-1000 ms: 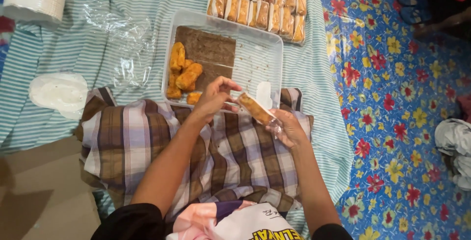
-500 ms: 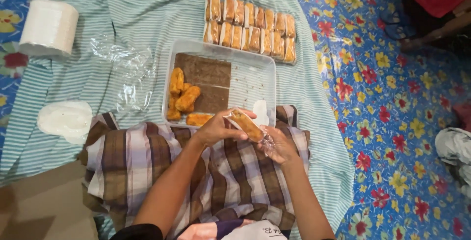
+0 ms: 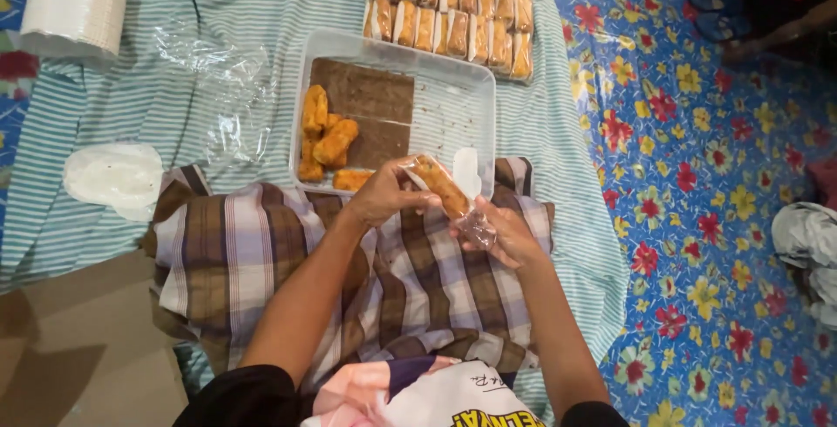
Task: Manually placing individual fried snacks into small plastic bags for packaging.
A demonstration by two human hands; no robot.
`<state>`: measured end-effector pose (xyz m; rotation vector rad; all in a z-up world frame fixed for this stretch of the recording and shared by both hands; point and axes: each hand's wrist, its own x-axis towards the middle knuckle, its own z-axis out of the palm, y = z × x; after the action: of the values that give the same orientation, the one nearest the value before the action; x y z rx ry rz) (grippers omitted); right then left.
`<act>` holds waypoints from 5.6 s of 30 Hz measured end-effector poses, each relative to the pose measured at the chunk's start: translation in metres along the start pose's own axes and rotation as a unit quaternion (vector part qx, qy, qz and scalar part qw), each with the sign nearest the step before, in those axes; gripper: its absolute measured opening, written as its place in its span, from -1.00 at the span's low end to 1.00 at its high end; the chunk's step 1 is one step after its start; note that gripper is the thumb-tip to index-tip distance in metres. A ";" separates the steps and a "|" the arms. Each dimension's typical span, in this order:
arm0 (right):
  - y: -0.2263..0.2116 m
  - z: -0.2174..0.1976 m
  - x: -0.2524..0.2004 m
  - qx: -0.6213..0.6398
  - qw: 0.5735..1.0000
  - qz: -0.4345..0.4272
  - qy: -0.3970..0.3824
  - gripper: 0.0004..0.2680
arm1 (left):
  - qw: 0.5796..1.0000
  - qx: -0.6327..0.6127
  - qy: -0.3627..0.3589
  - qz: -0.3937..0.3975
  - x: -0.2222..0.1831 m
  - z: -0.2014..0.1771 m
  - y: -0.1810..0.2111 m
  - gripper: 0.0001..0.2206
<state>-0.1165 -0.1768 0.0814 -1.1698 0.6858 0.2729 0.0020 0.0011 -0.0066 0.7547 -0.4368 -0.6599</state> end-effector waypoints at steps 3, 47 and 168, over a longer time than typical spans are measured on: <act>0.002 -0.011 -0.006 -0.062 0.998 0.012 0.001 -0.67 | 1.000 0.014 0.015 -0.004 -0.001 -0.004 -0.002 -0.56; 0.054 -0.019 0.059 0.146 0.980 -0.101 -0.092 -0.71 | 0.965 0.214 0.152 0.027 0.013 -0.024 -0.029 -0.79; 0.021 0.015 0.062 0.305 0.888 -0.345 -0.022 -0.44 | 0.859 0.408 0.094 0.296 0.002 0.027 -0.002 -0.91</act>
<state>-0.0753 -0.1643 0.0303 -0.7258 0.2407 -0.4936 -0.0132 -0.0144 0.0103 1.3911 -0.7409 0.2272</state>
